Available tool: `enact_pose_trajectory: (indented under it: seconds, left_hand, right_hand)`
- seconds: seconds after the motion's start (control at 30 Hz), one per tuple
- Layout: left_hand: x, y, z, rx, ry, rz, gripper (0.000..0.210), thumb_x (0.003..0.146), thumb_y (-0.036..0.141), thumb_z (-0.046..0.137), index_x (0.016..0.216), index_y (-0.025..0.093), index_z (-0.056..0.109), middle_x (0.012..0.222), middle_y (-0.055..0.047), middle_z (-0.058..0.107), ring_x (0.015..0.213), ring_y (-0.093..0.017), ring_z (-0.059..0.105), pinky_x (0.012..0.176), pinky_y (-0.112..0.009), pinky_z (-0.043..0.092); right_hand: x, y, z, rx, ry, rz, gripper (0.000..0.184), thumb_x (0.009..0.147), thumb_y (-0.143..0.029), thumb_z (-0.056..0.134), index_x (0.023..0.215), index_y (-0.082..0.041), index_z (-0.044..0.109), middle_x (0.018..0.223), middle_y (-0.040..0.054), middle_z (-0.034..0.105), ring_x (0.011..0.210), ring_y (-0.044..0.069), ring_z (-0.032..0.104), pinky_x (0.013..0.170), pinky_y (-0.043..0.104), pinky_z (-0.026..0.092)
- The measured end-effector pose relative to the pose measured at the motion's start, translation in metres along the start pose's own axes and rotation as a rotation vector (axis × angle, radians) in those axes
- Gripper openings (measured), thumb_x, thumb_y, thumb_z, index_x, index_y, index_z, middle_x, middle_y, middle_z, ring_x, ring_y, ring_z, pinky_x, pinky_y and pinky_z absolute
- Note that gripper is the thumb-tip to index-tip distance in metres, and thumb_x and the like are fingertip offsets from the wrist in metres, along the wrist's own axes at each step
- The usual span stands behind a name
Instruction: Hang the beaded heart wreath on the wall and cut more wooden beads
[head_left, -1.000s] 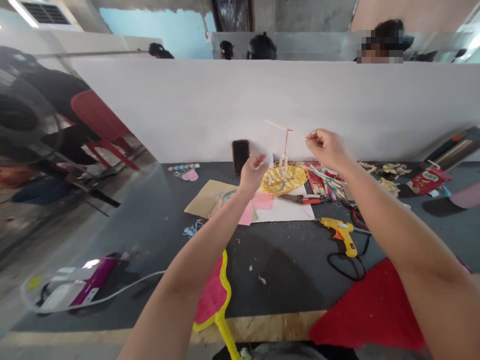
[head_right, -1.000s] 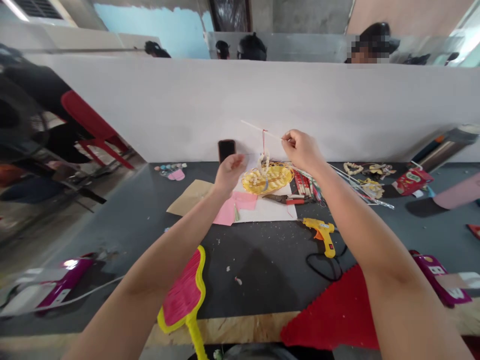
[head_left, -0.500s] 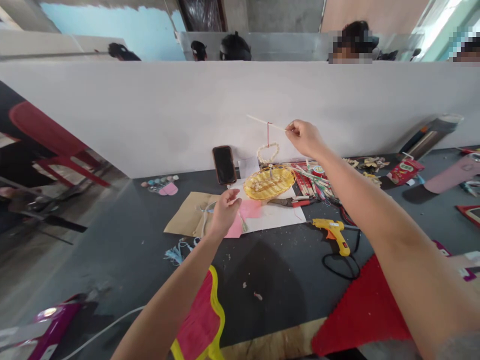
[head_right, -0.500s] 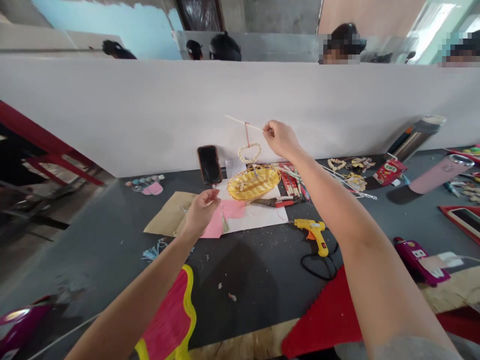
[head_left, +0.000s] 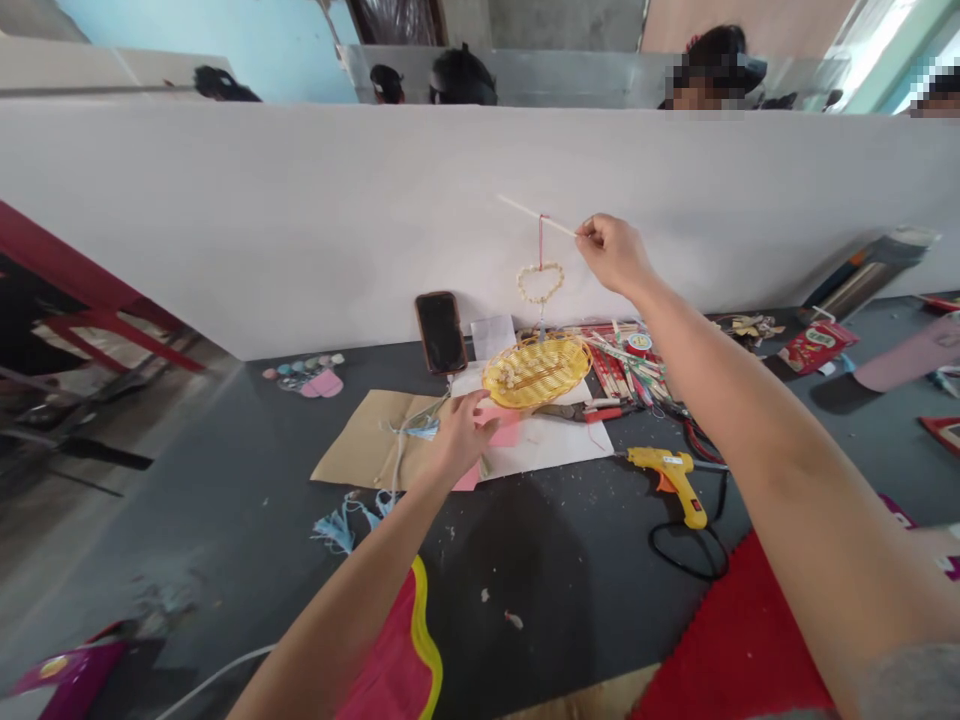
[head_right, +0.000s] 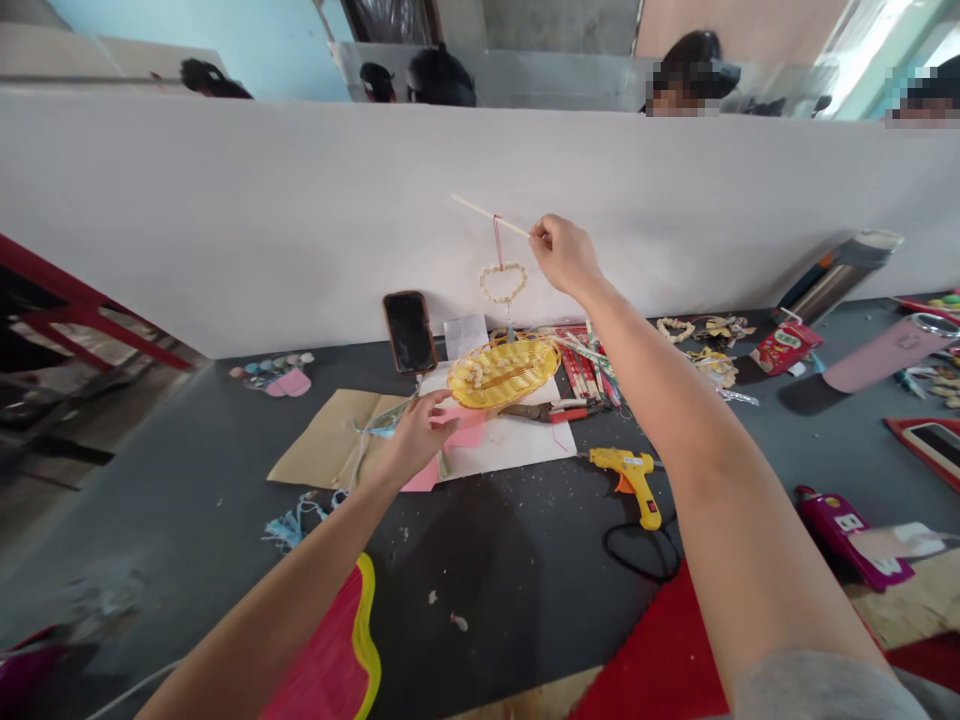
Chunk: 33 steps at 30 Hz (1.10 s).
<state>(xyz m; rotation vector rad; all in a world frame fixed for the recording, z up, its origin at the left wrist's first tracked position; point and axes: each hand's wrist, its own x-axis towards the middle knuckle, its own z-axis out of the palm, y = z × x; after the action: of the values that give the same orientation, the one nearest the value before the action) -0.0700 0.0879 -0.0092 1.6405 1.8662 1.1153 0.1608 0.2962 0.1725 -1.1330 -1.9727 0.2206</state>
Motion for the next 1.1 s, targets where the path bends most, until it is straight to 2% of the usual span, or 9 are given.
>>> enact_pose_trajectory:
  seconds: [0.17,0.4,0.67,0.9,1.0,1.1]
  left_hand:
    - [0.009,0.005,0.008,0.022,-0.009,0.054,0.038,0.075,0.025,0.066,0.112,0.022,0.064,0.118,-0.012,0.054,0.092,-0.022,0.064,0.083,-0.041,0.056]
    - [0.008,0.000,0.011,0.042,0.028,0.038,0.034,0.075,0.029,0.067,0.107,0.021,0.065,0.130,-0.014,0.045,0.101,-0.024,0.062,0.085,-0.044,0.057]
    - [-0.009,0.000,0.002,0.079,0.014,0.052,0.031,0.080,0.028,0.060,0.111,0.023,0.063,0.133,-0.013,0.044,0.124,-0.028,0.050,0.087,-0.041,0.056]
    - [-0.024,-0.001,-0.007,0.077,0.030,0.092,0.028,0.080,0.027,0.057,0.107,0.025,0.064,0.130,-0.013,0.047,0.124,-0.029,0.050,0.083,-0.041,0.057]
    - [-0.025,0.004,-0.012,0.067,0.052,0.105,0.026,0.080,0.027,0.056,0.105,0.025,0.064,0.127,-0.012,0.049,0.124,-0.029,0.051,0.083,-0.041,0.057]
    - [-0.021,0.011,-0.015,0.064,0.079,0.108,0.026,0.080,0.026,0.056,0.105,0.026,0.064,0.125,-0.011,0.052,0.114,-0.026,0.057,0.084,-0.041,0.056]
  right_hand:
    - [0.007,0.007,0.004,0.000,-0.020,0.017,0.014,0.088,-0.028,0.052,0.091,-0.020,0.062,0.086,0.0057,0.065,0.080,0.019,0.059,0.076,0.034,0.046]
    - [0.019,0.017,0.008,-0.002,0.002,0.014,0.021,0.091,-0.034,0.048,0.098,-0.021,0.062,0.087,0.0047,0.065,0.080,0.019,0.060,0.077,0.035,0.046]
    - [-0.001,0.030,0.035,-0.013,-0.045,0.072,0.014,0.086,-0.023,0.051,0.093,-0.019,0.064,0.087,0.0064,0.067,0.079,0.020,0.060,0.075,0.033,0.045]
    - [-0.008,0.035,0.056,-0.027,-0.095,0.112,0.014,0.085,-0.024,0.051,0.089,-0.020,0.064,0.088,0.0078,0.069,0.079,0.022,0.061,0.073,0.033,0.044]
    - [-0.007,0.038,0.056,-0.010,-0.113,0.097,0.015,0.085,-0.024,0.052,0.090,-0.020,0.065,0.086,0.0062,0.069,0.077,0.020,0.060,0.072,0.032,0.044]
    - [-0.002,0.044,0.049,0.000,-0.107,0.067,0.014,0.085,-0.024,0.053,0.091,-0.020,0.065,0.084,0.0047,0.068,0.075,0.019,0.059,0.071,0.032,0.044]
